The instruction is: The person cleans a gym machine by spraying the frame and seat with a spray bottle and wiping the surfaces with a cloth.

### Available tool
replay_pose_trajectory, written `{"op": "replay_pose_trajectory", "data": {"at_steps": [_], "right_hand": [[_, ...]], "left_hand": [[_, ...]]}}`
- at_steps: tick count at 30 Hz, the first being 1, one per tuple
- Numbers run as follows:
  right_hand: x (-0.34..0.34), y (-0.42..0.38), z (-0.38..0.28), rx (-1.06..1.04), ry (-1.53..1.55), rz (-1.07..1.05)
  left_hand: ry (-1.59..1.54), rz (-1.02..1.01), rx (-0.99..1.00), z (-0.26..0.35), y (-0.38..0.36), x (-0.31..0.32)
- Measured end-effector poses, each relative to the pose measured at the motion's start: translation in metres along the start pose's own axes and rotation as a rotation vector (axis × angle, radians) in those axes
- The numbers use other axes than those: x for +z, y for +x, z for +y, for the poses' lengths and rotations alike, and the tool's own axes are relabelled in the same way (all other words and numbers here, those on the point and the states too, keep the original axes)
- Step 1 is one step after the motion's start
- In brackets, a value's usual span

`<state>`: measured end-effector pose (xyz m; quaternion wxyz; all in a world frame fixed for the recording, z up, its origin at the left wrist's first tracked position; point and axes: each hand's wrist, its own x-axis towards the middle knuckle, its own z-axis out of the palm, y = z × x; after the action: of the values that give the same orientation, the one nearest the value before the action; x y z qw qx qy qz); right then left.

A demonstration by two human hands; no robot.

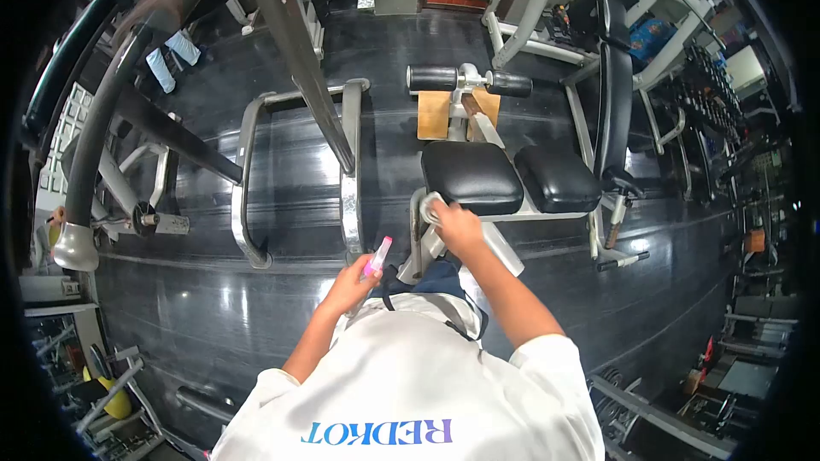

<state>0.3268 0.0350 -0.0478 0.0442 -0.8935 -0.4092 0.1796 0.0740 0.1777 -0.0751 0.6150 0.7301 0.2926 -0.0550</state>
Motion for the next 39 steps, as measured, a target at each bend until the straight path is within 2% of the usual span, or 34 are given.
{"op": "replay_pose_trajectory", "data": {"at_steps": [1, 3, 5, 7, 10, 15, 17, 20, 25, 30, 35, 37, 38, 39], "right_hand": [[0.009, -0.013, 0.012, 0.052, 0.037, -0.006], [0.037, -0.039, 0.052, 0.102, 0.125, 0.123], [0.063, -0.059, 0.101, 0.458, 0.154, 0.039], [0.070, -0.091, 0.142, 0.638, 0.160, -0.091], [0.084, -0.136, 0.169, 0.708, 0.157, -0.129], [0.113, -0.179, 0.150, 0.825, 0.327, -0.151], [0.125, -0.197, 0.139, 0.747, 0.390, -0.157], [0.125, -0.220, 0.128, 0.746, 0.380, -0.314], [0.139, -0.250, 0.165, 0.744, 0.358, -0.350], [0.123, -0.229, 0.198, 0.654, 0.551, -0.140], [0.088, -0.183, 0.215, 0.575, 0.828, 0.009], [0.078, -0.170, 0.225, 0.475, 1.146, 0.220], [0.067, -0.165, 0.231, 0.509, 1.318, 0.190], [0.057, -0.163, 0.239, 0.511, 1.331, 0.190]], "left_hand": [[0.034, -0.008, -0.018, -0.001, -0.003, -0.002], [0.071, -0.021, -0.043, -0.009, -0.010, -0.008], [0.080, 0.001, -0.056, -0.020, -0.011, -0.012], [0.075, -0.021, -0.049, -0.026, -0.011, -0.015], [0.161, -0.101, -0.083, -0.021, -0.006, -0.018], [0.237, -0.238, 0.003, 0.007, 0.018, -0.006], [0.252, -0.298, 0.024, 0.022, 0.030, 0.004], [0.346, -0.367, 0.074, 0.047, 0.047, 0.020], [0.375, -0.358, 0.194, 0.056, 0.066, 0.050], [0.217, -0.387, 0.088, 0.057, 0.073, 0.087], [0.259, -0.398, 0.091, 0.074, 0.082, 0.137], [0.288, -0.420, 0.124, 0.091, 0.087, 0.156], [0.307, -0.423, 0.104, 0.104, 0.089, 0.165], [0.319, -0.426, 0.098, 0.113, 0.090, 0.176]]}}
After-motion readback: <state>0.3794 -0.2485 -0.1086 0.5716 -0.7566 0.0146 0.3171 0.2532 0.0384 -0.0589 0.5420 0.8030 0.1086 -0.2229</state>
